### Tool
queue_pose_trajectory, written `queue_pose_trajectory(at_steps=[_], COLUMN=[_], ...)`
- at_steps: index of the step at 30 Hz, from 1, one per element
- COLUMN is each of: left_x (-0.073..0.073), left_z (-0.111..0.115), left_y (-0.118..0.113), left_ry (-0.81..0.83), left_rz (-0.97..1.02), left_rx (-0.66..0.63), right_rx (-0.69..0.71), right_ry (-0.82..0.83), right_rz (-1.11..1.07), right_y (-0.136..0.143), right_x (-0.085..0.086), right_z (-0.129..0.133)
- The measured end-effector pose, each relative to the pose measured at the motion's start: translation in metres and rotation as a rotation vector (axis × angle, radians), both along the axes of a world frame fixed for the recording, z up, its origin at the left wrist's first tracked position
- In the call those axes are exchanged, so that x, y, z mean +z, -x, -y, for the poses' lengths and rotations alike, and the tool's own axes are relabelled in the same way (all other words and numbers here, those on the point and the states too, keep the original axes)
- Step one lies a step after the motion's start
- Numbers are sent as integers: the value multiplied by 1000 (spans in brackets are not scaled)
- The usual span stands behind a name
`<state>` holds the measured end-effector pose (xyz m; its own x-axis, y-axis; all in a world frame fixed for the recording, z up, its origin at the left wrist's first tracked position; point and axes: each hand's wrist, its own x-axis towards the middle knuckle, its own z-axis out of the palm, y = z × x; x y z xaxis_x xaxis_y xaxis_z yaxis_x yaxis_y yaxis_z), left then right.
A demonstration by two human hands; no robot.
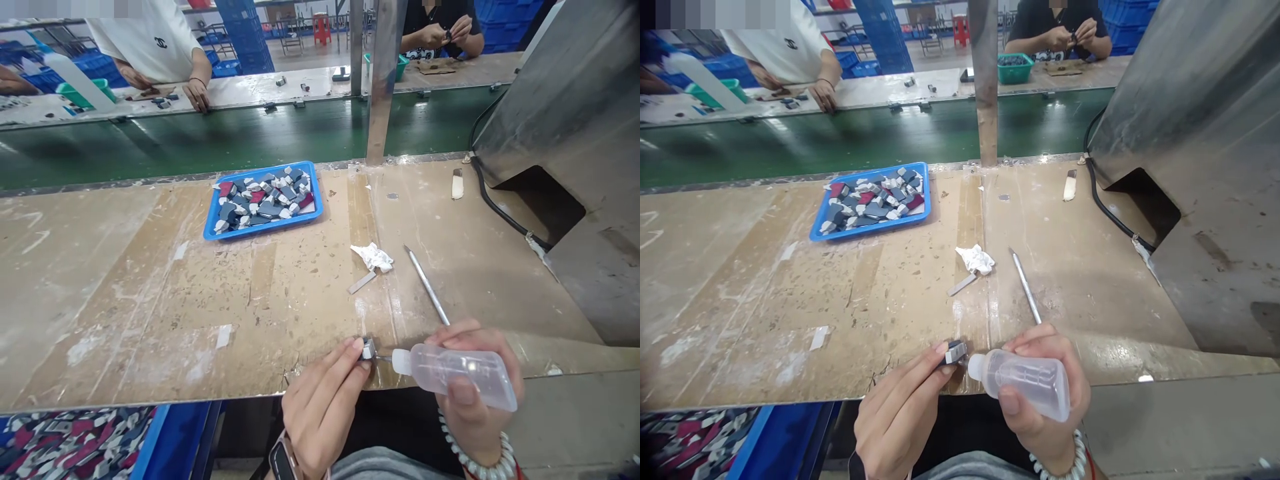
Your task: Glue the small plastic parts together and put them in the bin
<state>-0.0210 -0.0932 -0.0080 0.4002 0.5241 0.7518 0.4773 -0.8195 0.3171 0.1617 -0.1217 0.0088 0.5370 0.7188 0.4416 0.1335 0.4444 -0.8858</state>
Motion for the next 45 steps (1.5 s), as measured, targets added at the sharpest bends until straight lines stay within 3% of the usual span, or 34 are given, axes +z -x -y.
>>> queue_pose_trajectory(at_steps=[16, 24, 31, 35, 38, 45], left_x=[-4, -1, 23, 36, 41, 45], left_z=[-1, 0, 1, -9, -20, -24], left_y=[-4, -7, 1, 3, 3, -3], left_ry=[21, 42, 119, 160, 154, -24], left_rz=[60, 137, -21, -34, -113, -274], left_rx=[38, 30, -74, -20, -63, -86], right_rx=[-31, -109, -39, -25, -4, 33], right_ry=[-9, 20, 43, 40, 89, 90], right_rz=[-30, -411, -476, -487, -501, -489], right_y=[2, -2, -8, -6, -4, 0], right_x=[-1, 9, 6, 7, 10, 13], right_z=[-1, -9, -13, -14, -13, -14])
